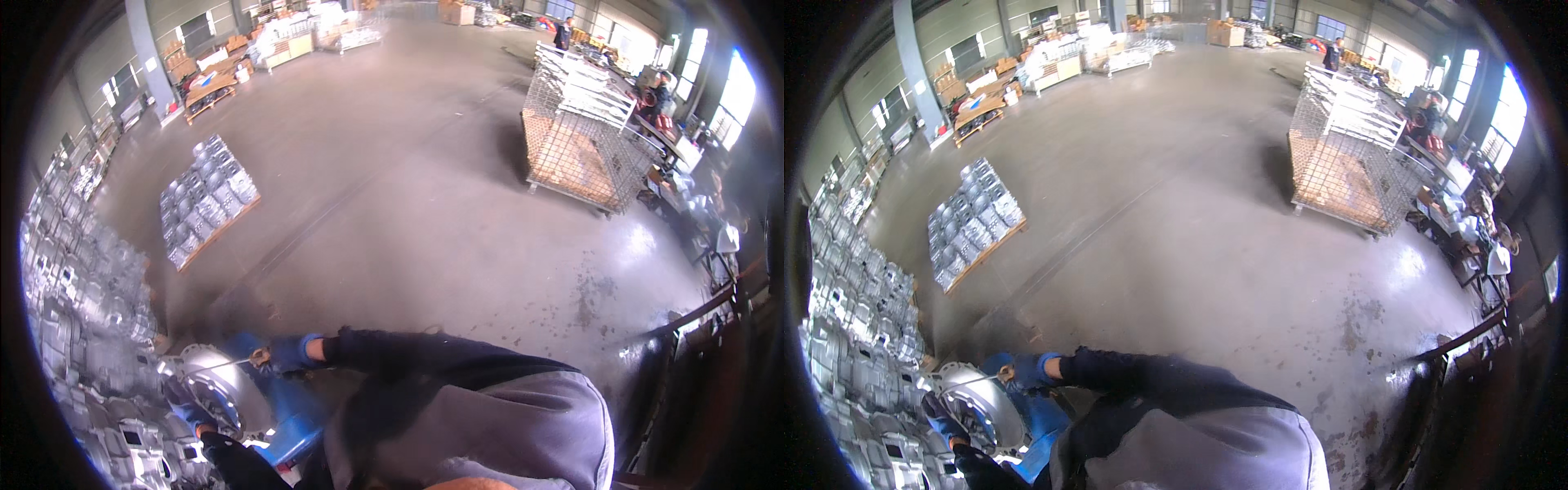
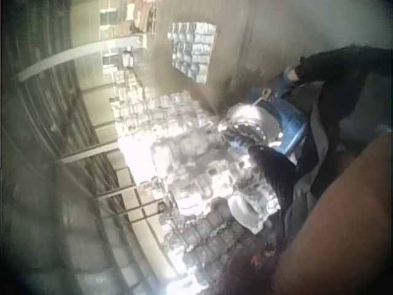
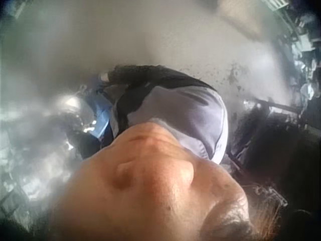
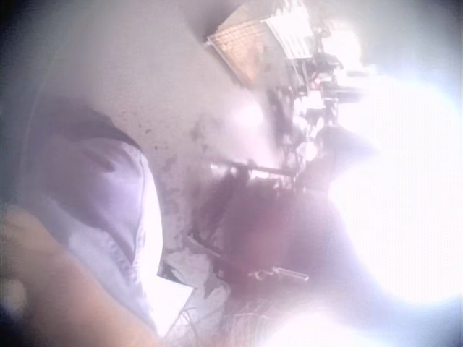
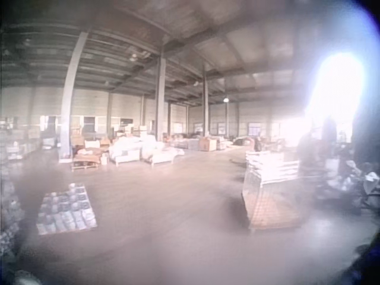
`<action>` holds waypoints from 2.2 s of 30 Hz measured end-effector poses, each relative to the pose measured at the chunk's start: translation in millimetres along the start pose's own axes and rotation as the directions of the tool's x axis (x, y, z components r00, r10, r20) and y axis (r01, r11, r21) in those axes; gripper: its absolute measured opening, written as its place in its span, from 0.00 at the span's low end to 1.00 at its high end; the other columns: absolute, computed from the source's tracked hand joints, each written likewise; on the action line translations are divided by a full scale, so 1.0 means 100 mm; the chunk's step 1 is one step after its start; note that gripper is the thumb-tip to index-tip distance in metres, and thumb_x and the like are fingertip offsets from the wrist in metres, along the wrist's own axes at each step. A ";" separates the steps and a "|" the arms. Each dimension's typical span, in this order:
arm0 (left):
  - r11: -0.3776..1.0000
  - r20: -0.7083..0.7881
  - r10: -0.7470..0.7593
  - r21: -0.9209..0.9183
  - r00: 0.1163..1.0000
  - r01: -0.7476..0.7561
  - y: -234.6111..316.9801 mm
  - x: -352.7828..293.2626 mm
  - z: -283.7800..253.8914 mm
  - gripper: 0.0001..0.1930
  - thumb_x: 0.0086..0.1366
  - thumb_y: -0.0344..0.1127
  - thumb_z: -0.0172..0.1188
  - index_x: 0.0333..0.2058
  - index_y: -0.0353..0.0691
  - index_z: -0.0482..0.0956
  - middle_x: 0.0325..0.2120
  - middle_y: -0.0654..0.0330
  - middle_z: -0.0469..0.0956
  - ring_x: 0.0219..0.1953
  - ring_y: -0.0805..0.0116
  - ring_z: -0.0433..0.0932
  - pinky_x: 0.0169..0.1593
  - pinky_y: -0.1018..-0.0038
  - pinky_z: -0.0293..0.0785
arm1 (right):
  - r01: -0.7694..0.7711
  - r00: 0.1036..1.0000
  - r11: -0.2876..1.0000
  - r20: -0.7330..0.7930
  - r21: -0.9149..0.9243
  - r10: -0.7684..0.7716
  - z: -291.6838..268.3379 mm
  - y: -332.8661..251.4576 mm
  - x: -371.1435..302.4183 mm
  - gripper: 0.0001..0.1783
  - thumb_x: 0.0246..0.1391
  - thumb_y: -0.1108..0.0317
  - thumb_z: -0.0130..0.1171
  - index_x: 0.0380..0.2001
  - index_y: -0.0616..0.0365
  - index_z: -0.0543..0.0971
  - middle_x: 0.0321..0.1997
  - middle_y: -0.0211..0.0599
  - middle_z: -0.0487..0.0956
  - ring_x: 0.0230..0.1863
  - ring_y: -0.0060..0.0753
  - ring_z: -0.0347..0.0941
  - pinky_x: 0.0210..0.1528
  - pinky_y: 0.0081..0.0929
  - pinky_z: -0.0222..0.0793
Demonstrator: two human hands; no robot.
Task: The person uses a thin wire tool to scrape and clean the inner and outer surfaces of several large, silver-colored metal parts. They rotate each part by hand to access different areas and then place the cleaned parts back on a blue bin or nearby surface.
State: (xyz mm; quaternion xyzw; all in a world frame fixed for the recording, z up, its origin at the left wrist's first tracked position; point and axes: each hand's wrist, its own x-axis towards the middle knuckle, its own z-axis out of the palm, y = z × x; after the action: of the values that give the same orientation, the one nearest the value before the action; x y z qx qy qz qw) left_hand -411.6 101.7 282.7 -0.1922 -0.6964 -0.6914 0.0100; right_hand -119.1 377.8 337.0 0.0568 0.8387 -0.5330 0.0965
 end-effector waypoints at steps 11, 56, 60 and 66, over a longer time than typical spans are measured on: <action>0.985 -0.008 -0.016 0.174 1.000 0.017 0.24 -0.03 0.11 0.27 0.71 0.46 0.50 0.62 0.37 0.64 0.64 0.52 0.62 0.64 0.57 0.63 0.64 0.63 0.62 | -0.011 1.000 0.980 -0.023 0.199 0.016 -0.14 -0.48 -0.44 0.09 0.55 0.65 0.55 0.38 0.55 0.77 0.36 0.43 0.79 0.38 0.35 0.74 0.46 0.30 0.68; 0.876 -0.142 0.012 0.479 0.990 0.058 0.78 -0.28 0.34 0.19 0.69 0.49 0.52 0.45 0.39 0.78 0.38 0.58 0.78 0.43 0.68 0.73 0.51 0.70 0.68 | -0.042 0.999 0.979 0.000 0.198 0.043 -0.16 -0.29 -0.19 0.16 0.62 0.60 0.56 0.49 0.57 0.78 0.43 0.39 0.82 0.37 0.27 0.79 0.40 0.25 0.74; 0.863 -0.150 0.011 0.500 0.989 0.066 0.79 -0.28 0.34 0.19 0.69 0.49 0.51 0.45 0.40 0.77 0.39 0.53 0.78 0.44 0.59 0.74 0.50 0.65 0.68 | -0.025 0.999 0.903 -0.019 0.429 0.037 -0.14 -0.31 -0.21 0.16 0.61 0.59 0.58 0.46 0.58 0.78 0.25 0.28 0.74 0.21 0.21 0.71 0.21 0.22 0.68; 0.800 -0.021 0.134 0.592 0.991 -0.096 0.87 -0.31 0.37 0.21 0.66 0.51 0.47 0.47 0.41 0.75 0.42 0.42 0.78 0.47 0.42 0.75 0.52 0.58 0.68 | 0.168 0.981 0.976 -0.123 0.135 -0.152 -0.16 -0.24 -0.10 0.17 0.61 0.57 0.57 0.46 0.58 0.78 0.26 0.30 0.74 0.23 0.22 0.72 0.22 0.24 0.68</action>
State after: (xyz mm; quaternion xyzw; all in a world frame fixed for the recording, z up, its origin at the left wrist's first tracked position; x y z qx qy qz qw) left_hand -348.8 127.3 355.2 -0.2002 -0.8628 -0.4449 0.1325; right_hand -116.1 381.7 367.1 0.0258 0.8036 -0.5946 0.0018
